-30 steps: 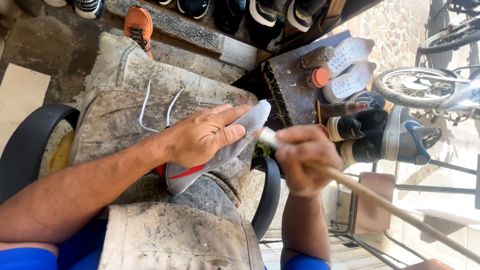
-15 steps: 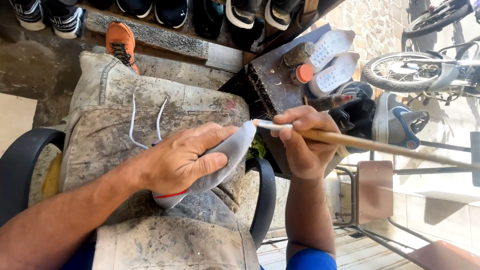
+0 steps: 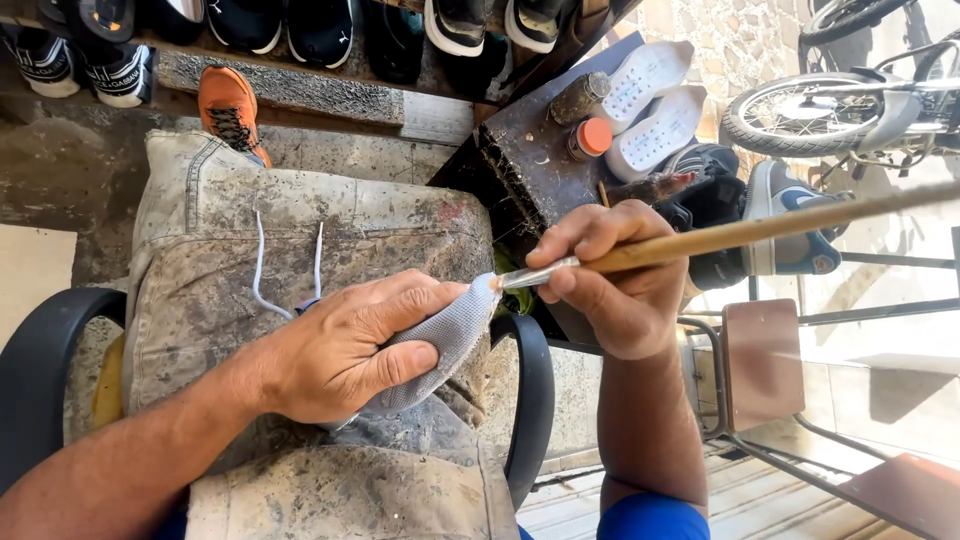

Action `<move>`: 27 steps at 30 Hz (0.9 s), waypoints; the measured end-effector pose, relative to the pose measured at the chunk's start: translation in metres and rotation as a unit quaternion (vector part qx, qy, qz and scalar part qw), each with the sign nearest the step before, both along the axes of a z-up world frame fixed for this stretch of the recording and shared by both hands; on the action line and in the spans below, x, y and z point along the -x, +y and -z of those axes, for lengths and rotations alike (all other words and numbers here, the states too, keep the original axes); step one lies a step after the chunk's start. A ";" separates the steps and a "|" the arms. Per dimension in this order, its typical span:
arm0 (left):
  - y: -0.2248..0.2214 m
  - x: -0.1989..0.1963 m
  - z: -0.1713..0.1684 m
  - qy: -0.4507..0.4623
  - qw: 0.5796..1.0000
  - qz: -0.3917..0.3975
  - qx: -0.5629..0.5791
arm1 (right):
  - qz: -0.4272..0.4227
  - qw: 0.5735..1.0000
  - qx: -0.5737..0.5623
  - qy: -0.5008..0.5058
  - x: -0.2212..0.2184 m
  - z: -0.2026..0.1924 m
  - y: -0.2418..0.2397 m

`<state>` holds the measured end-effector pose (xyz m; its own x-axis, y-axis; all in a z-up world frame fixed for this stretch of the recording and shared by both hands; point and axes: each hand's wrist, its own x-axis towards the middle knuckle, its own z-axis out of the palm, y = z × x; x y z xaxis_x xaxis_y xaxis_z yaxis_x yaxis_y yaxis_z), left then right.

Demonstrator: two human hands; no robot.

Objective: Applying a red coating or adhesive to the sole of a shoe using a brush at a repair bench.

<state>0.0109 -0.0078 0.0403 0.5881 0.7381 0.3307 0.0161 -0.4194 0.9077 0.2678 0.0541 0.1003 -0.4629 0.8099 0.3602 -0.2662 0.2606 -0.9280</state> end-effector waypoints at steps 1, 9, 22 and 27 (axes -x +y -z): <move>-0.001 0.000 0.000 0.001 1.000 0.001 0.000 | 0.001 1.000 0.000 0.001 -0.003 0.001 -0.001; 0.001 0.001 0.004 0.016 0.999 -0.004 0.029 | -0.040 0.999 -0.019 -0.007 -0.002 -0.004 0.000; 0.005 0.009 0.045 -0.120 0.981 0.020 0.152 | 0.009 0.988 -0.143 -0.051 0.013 0.031 -0.005; 0.004 0.014 0.065 -0.199 0.947 0.018 0.252 | 0.004 0.980 -0.196 -0.024 0.013 0.049 0.010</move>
<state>-0.0026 -0.0037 -0.0248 0.5183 0.8433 0.1420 -0.3746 0.0746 0.9242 0.2550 0.0645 0.0514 -0.4811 0.6173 0.6224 -0.2215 0.6014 -0.7677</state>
